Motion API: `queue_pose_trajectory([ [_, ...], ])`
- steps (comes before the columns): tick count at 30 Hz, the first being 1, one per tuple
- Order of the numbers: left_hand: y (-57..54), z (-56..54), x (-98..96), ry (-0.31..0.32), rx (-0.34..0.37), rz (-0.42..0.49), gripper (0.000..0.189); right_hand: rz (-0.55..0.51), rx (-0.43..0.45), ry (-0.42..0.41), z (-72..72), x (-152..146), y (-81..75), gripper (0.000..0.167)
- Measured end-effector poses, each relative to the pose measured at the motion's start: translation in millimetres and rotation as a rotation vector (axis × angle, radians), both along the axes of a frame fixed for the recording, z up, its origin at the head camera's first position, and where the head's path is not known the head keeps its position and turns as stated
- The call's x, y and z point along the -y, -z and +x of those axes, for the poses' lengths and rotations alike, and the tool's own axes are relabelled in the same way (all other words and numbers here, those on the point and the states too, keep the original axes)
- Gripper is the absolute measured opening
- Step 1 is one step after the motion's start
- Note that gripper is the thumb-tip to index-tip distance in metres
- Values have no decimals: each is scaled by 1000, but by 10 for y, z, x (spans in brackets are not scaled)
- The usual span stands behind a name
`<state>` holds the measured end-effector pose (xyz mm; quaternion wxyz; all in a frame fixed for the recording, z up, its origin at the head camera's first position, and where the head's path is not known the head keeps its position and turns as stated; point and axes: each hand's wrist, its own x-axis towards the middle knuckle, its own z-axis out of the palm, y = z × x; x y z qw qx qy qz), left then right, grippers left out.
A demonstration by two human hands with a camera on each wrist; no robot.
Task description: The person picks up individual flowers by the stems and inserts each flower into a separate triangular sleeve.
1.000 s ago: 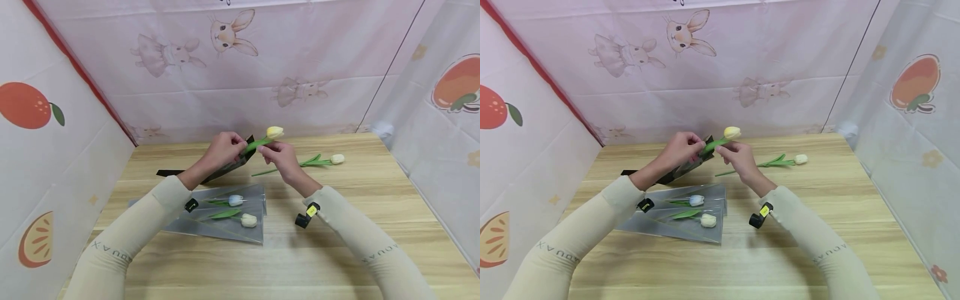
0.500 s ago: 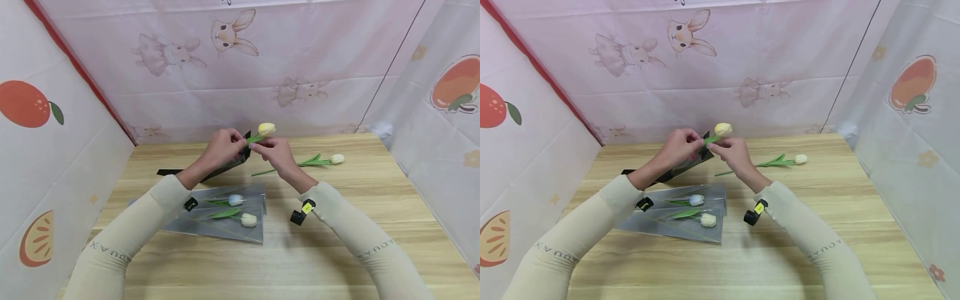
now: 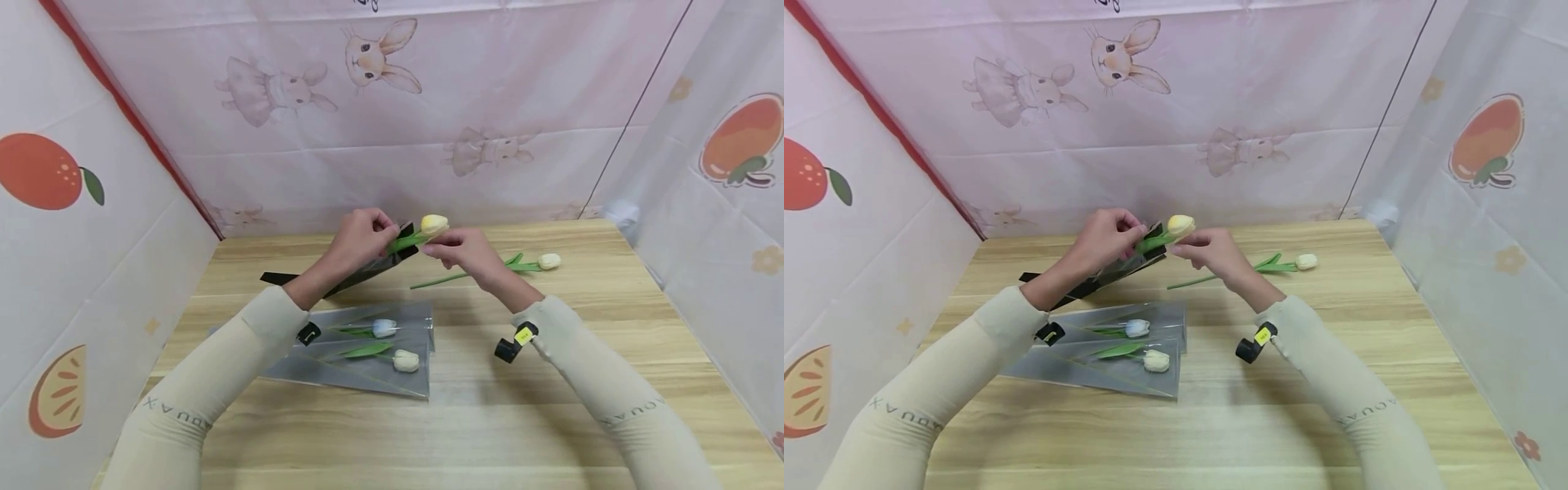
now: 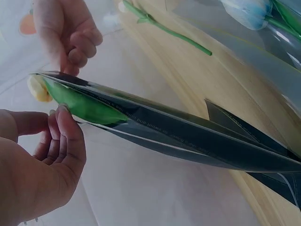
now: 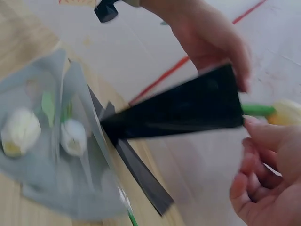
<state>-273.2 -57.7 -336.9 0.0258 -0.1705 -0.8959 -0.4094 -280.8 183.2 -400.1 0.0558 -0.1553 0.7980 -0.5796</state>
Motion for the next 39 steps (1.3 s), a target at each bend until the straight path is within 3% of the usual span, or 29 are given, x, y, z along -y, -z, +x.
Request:
queue_pose_trajectory([
  [5, -4, 15, 11, 5, -11, -16, 18, 39, -10, 39, 42, -234, -40, 35],
  [10, -43, 31, 21, 1, -17, -39, 18, 16, -94, 49, 128, -382, -151, 42],
  [15, -84, 37, 20, 8, -47, -77, 19, 77, -174, 47, 225, -427, -284, 34],
  [24, -118, 97, -44, 18, -190, -227, 17, 159, -249, 42, 293, -344, -447, 30],
  [39, -83, 130, -101, 40, -207, -242, 17, 123, -355, 19, 290, -19, -651, 23],
])
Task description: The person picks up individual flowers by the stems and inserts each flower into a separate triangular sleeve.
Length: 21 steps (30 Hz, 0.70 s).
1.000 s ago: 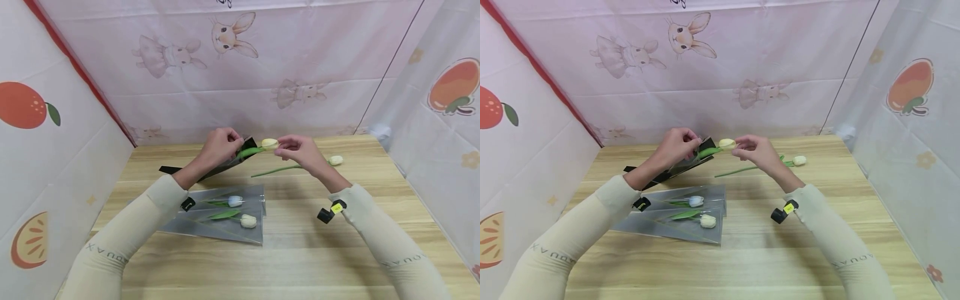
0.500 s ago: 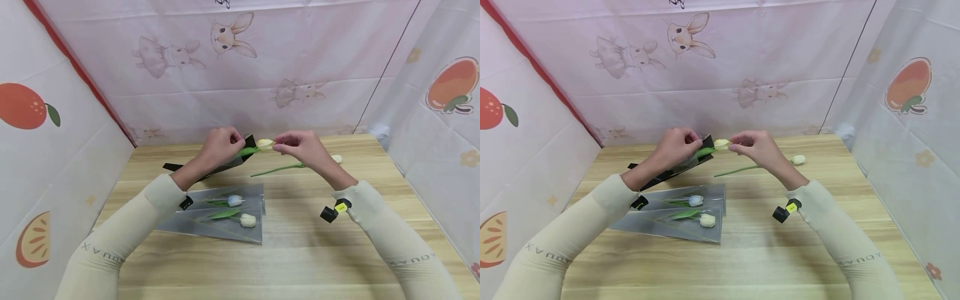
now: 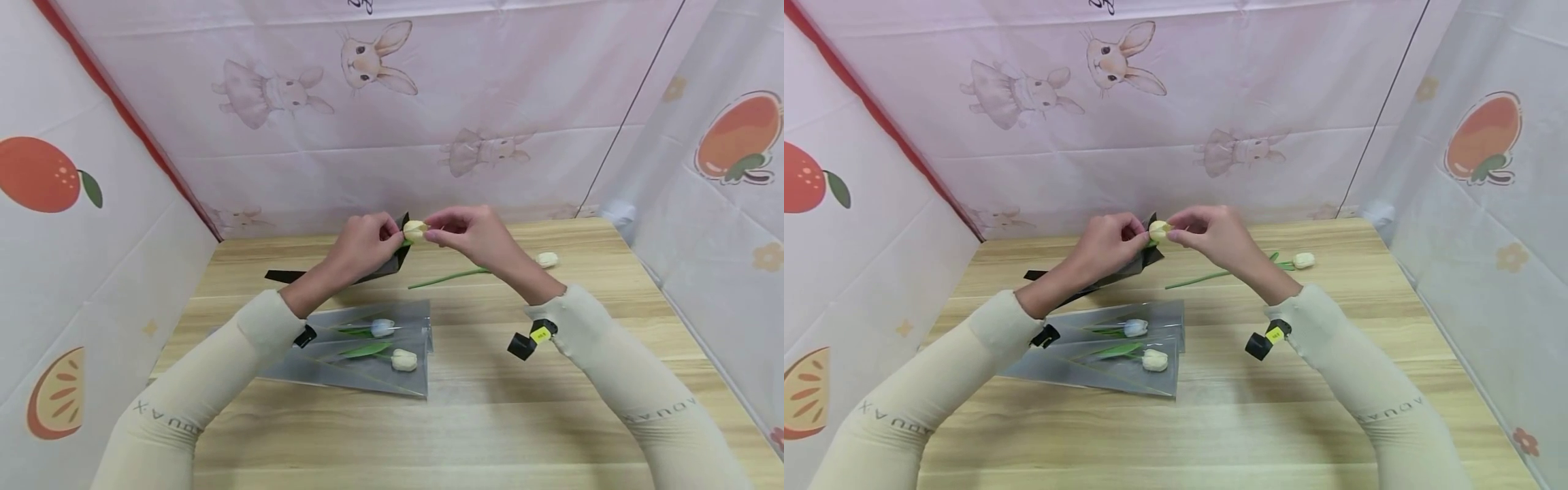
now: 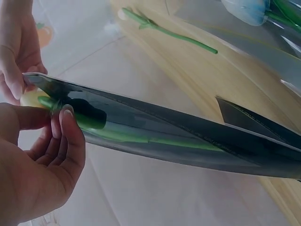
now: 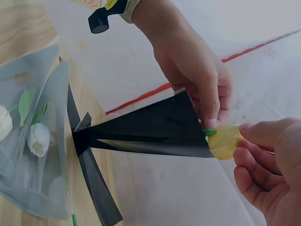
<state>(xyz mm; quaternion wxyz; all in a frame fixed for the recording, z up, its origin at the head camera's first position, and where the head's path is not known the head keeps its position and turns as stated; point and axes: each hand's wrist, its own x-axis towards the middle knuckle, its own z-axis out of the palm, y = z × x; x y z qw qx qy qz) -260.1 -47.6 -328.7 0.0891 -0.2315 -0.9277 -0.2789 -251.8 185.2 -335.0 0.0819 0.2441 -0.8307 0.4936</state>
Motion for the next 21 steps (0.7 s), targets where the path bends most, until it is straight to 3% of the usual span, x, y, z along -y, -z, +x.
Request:
queue_pose_trajectory([
  [9, -79, 80, 50, 17, -43, 85, 19, 32, -26, -22, 15, 108, -85, 23],
  [16, -138, 140, 62, 52, -92, 70, 19, 78, 19, -55, -5, 227, -138, 19],
  [21, -146, 200, 45, 84, -108, 49, 19, 143, 5, -76, -41, 295, -63, 16],
])
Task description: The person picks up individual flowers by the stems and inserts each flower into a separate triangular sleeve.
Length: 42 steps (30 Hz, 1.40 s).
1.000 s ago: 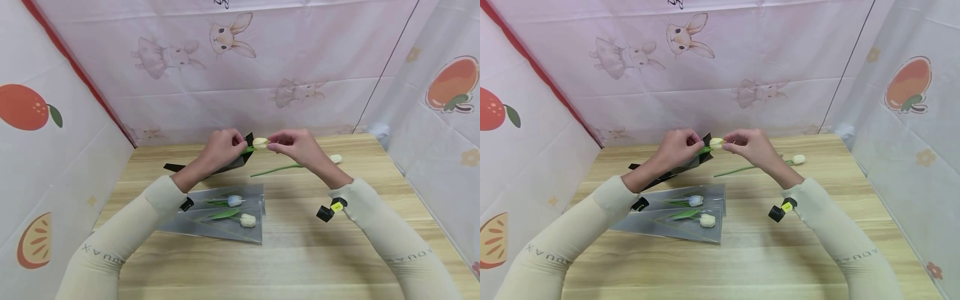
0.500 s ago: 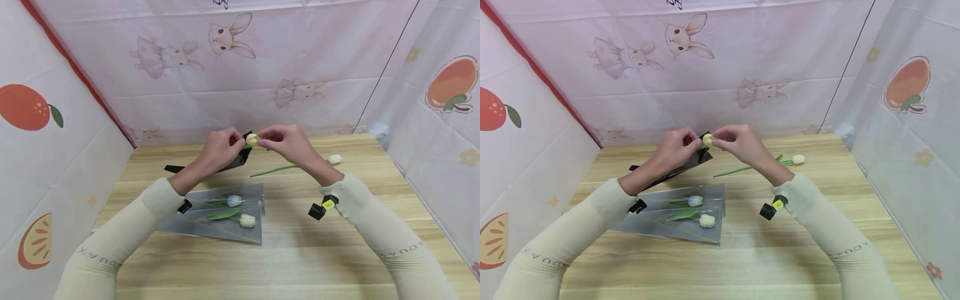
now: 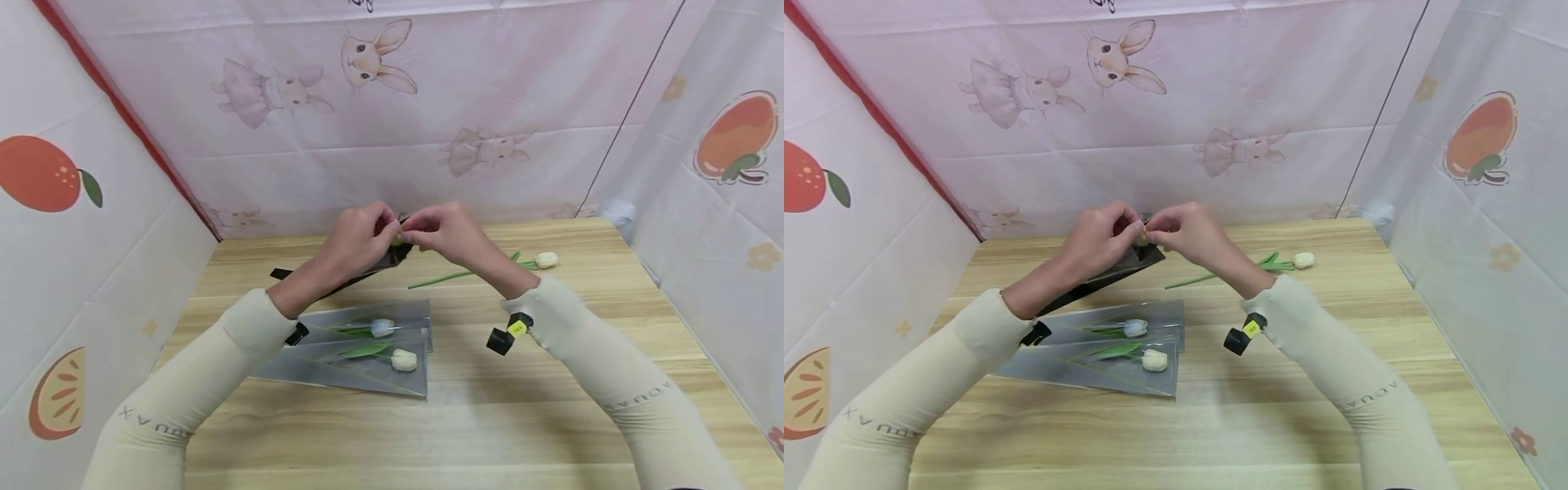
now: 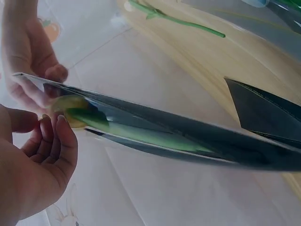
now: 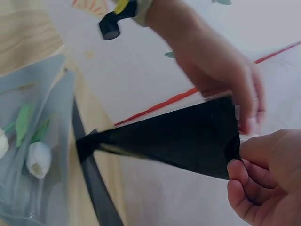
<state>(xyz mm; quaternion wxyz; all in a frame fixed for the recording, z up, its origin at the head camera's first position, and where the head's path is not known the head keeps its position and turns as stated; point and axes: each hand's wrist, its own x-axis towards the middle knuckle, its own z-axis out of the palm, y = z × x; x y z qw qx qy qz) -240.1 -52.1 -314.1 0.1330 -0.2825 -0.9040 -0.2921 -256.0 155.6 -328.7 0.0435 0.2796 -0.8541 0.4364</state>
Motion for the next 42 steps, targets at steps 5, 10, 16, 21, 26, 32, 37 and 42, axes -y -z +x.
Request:
queue_pose_trajectory([
  [5, 7, 0, -24, 9, 4, -39, 19, 70, -60, -19, -35, 88, 126, 14],
  [10, 38, -21, -33, 8, 5, -80, 17, 56, -10, -23, -76, 133, 244, 11],
  [16, 177, -61, -14, 16, 65, -147, 16, 33, 122, -72, -142, 101, 450, 15],
  [21, 370, -120, 11, 13, 136, -181, 18, -26, 196, -96, -202, -2, 611, 18],
  [26, 542, -186, 52, -23, 214, -185, 16, -31, 269, -30, -237, -189, 734, 24],
  [32, 746, -301, 98, -81, 225, -238, 25, -61, 347, 82, -300, -450, 878, 28],
  [37, 905, -373, 147, -102, 231, -290, 33, -88, 381, 149, -356, -657, 998, 27],
  [42, 1014, -400, 173, -90, 271, -326, 45, -112, 398, 221, -392, -828, 1113, 30],
])
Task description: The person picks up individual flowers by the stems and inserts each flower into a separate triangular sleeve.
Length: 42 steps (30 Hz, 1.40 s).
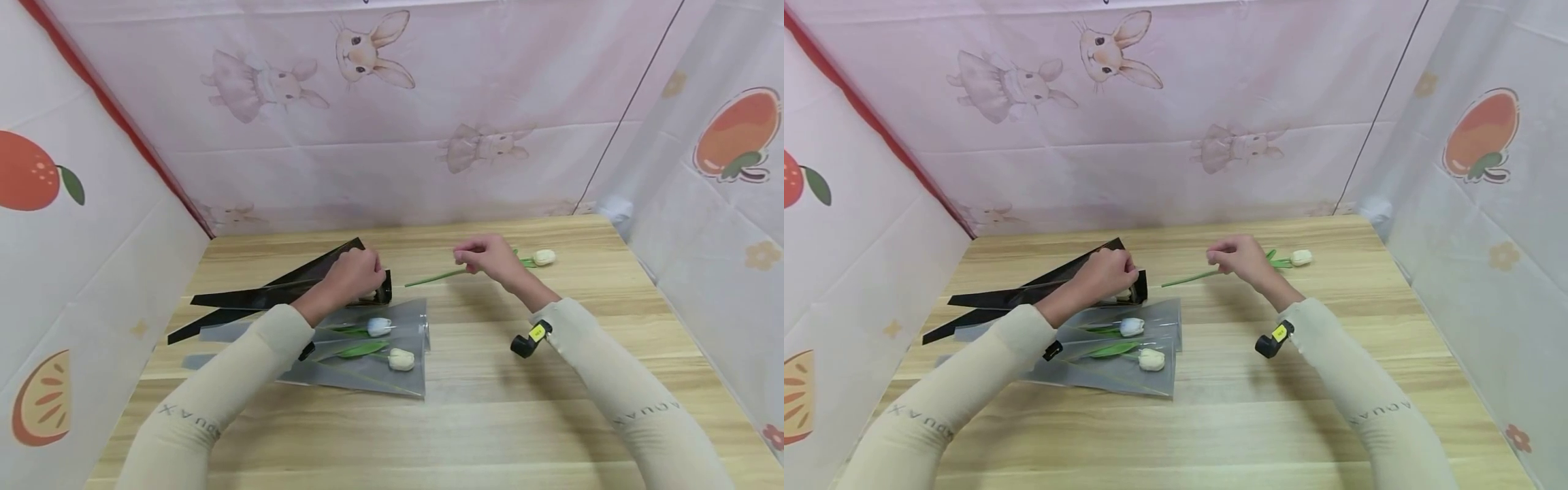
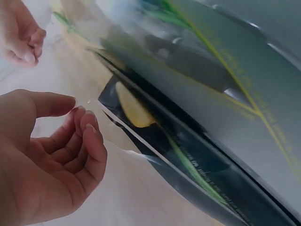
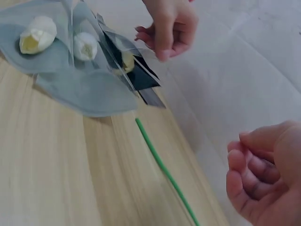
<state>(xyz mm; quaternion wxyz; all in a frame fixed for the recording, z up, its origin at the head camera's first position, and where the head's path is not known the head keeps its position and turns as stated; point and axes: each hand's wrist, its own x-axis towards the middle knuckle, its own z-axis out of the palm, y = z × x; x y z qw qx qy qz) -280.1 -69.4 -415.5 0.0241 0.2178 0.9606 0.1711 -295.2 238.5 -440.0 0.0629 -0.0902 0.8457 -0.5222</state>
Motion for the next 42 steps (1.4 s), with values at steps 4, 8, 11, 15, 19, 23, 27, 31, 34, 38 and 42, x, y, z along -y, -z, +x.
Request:
queue_pose_trajectory([
  [4, 40, -13, -5, 5, 42, -25, 49, 12, 74, 77, -14, -90, 76, 34],
  [8, 44, -38, -15, 11, 69, -60, 51, 53, 165, 159, -24, -145, 154, 34],
  [11, 6, -72, -11, 21, 80, -71, 52, 92, 208, 197, -34, -166, 220, 33],
  [15, -75, -180, 30, 1, 99, -55, 50, 84, 264, 219, -66, -169, 302, 33],
  [19, -144, -347, 120, -48, 139, 36, 50, 63, 300, 240, -105, -152, 368, 39],
  [23, -149, -495, 218, -113, 164, 129, 49, 90, 290, 248, -130, -126, 446, 44],
  [27, -81, -642, 281, -180, 155, 140, 46, 98, 301, 245, -130, -123, 450, 40],
  [31, 21, -794, 315, -222, 141, 93, 47, 86, 315, 222, -124, -166, 415, 35],
  [34, 90, -872, 330, -239, 154, 67, 50, 68, 336, 200, -130, -211, 388, 32],
  [38, 152, -916, 332, -271, 196, 37, 49, 69, 394, 166, -150, -272, 360, 29],
  [42, 200, -949, 303, -285, 215, 3, 44, 100, 445, 137, -169, -338, 332, 28],
])
